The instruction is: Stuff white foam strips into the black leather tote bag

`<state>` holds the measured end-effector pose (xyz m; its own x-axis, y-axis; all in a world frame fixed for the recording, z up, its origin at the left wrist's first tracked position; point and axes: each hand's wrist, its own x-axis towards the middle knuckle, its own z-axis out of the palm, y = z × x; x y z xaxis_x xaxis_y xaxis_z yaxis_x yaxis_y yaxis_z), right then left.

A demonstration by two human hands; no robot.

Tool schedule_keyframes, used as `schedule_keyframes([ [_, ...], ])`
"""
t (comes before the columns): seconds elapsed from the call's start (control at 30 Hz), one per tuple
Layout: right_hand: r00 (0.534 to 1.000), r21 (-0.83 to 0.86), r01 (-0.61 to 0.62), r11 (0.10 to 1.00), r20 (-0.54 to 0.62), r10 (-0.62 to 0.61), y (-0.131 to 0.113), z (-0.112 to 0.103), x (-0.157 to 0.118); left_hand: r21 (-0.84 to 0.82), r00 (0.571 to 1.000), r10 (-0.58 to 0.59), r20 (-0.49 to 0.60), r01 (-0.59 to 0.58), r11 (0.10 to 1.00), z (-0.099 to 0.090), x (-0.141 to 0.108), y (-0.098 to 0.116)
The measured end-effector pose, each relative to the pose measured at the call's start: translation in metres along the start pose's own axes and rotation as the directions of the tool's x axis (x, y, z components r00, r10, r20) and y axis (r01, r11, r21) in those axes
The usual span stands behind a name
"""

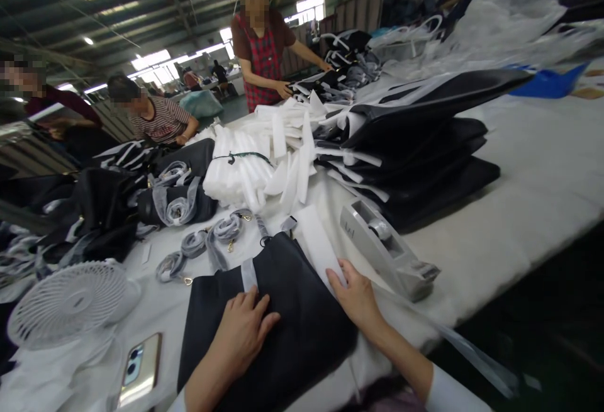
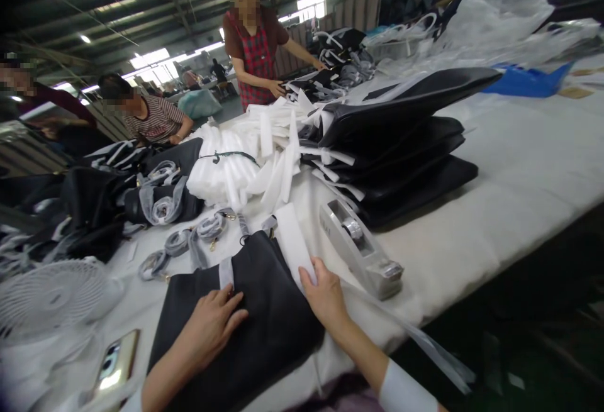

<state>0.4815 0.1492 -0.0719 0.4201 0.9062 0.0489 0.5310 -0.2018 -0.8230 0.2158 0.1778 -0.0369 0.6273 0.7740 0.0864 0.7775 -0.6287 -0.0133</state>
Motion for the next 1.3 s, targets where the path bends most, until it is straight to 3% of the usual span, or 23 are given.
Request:
schedule_keyframes([
  [0.07,1.000,0.011,0.004,1.000,-0.010,-0.004,0.000,0.001,-0.001,-0.125,0.998,0.039,0.051,-0.032,0.992,-0.013,0.025,-0.003],
  [0.2,1.000,0.041,-0.001,0.999,-0.007,0.001,-0.001,0.000,-0.003,-0.266,0.985,0.171,-0.032,-0.173,0.948,-0.020,0.081,0.009],
  [0.33,1.000,0.061,-0.026,0.998,0.000,0.026,-0.003,-0.003,-0.004,-0.322,0.905,0.426,0.002,-0.403,0.857,-0.007,0.113,0.025],
  [0.4,0.999,0.078,-0.049,0.996,0.014,0.048,-0.002,-0.005,-0.004,-0.344,0.901,0.433,-0.038,-0.418,0.841,0.002,0.115,0.025],
  [0.47,0.996,0.138,-0.081,0.987,0.038,0.077,0.000,-0.005,-0.003,-0.337,0.895,0.411,-0.174,-0.446,0.829,0.009,0.110,0.021],
  [0.6,0.983,0.334,-0.179,0.925,0.091,0.157,0.007,-0.007,0.001,-0.229,0.774,0.392,-0.498,-0.553,0.801,0.016,0.098,0.012],
  [0.67,0.976,0.433,-0.215,0.875,0.132,0.174,0.007,-0.011,0.004,-0.178,0.727,0.395,-0.562,-0.573,0.800,0.015,0.095,0.011],
  [0.73,0.975,0.485,-0.218,0.847,0.134,0.175,0.004,-0.018,0.006,-0.148,0.710,0.398,-0.581,-0.572,0.806,0.013,0.094,0.011],
  [0.83,0.987,0.430,-0.157,0.889,0.090,0.131,-0.009,-0.029,0.009,-0.122,0.704,0.398,-0.588,-0.564,0.817,0.012,0.094,0.011],
  [0.93,0.988,0.343,-0.109,0.933,0.143,0.063,-0.023,-0.031,0.008,-0.111,0.690,0.389,-0.610,-0.560,0.821,0.012,0.094,0.011],
  [1.07,0.978,0.274,-0.127,0.953,0.196,0.074,-0.029,-0.028,0.007,-0.109,0.684,0.381,-0.622,-0.558,0.823,0.012,0.093,0.012],
  [1.2,0.950,0.191,-0.080,0.978,0.311,0.017,-0.027,-0.038,0.010,-0.095,0.728,0.359,-0.584,-0.500,0.861,0.005,0.098,0.011],
  [1.3,0.914,0.046,0.016,0.999,0.405,-0.034,-0.032,-0.046,0.018,-0.146,0.805,0.366,-0.467,-0.479,0.866,-0.001,0.111,0.005],
])
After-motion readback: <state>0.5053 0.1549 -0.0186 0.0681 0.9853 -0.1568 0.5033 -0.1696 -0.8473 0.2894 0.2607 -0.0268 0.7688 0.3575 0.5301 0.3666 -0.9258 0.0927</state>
